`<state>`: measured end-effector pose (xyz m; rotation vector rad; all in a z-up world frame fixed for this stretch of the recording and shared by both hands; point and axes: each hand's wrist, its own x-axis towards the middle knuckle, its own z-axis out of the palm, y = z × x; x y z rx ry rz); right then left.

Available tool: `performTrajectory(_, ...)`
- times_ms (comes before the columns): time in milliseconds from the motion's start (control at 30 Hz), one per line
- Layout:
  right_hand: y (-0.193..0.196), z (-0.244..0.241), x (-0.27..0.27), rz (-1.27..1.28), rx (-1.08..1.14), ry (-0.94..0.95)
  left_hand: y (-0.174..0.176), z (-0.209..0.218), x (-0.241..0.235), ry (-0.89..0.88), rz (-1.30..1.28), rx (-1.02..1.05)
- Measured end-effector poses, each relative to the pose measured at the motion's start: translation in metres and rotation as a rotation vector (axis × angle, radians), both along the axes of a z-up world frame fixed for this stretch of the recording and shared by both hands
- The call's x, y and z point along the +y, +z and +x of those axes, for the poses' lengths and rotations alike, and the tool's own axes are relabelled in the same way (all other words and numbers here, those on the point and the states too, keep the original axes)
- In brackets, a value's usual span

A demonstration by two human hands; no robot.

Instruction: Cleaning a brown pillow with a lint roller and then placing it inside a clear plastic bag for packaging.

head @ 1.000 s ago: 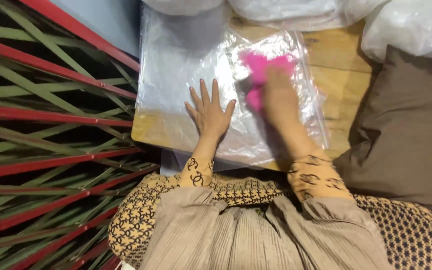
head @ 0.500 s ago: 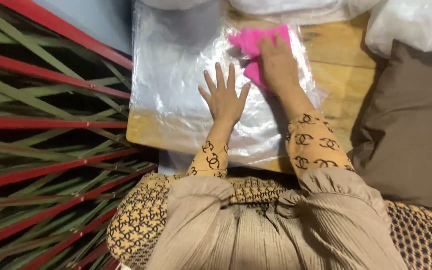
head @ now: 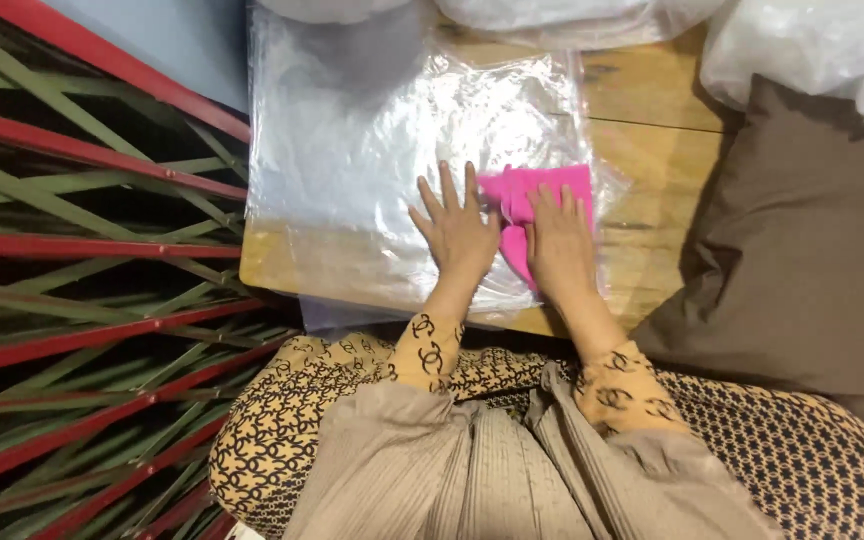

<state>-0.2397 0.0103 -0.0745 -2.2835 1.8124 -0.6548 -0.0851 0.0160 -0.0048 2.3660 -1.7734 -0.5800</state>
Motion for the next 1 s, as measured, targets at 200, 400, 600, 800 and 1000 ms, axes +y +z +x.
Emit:
performTrajectory(200, -0.01, -0.068, 0.011, -0.102, -0.003, -0.164, -0.008, -0.01, 0.01, 0.018, -0.115, -0.087)
performTrajectory(400, 0.019, -0.032, 0.055, -0.041, -0.028, -0.05, 0.013, -0.044, 0.032, -0.04, -0.003, 0.013)
performTrajectory(600, -0.015, -0.104, 0.029, 0.208, 0.022, -0.279, -0.003, -0.048, 0.026, -0.022, 0.064, 0.03)
performTrajectory(800, 0.086, -0.095, -0.053, -0.33, -0.027, -0.154, 0.039, -0.12, -0.031, -0.171, -0.492, 0.648)
performTrajectory(1000, 0.097, -0.096, -0.112, 0.169, 0.041, -0.084, -0.034, -0.142, -0.119, -0.013, -0.659, 0.389)
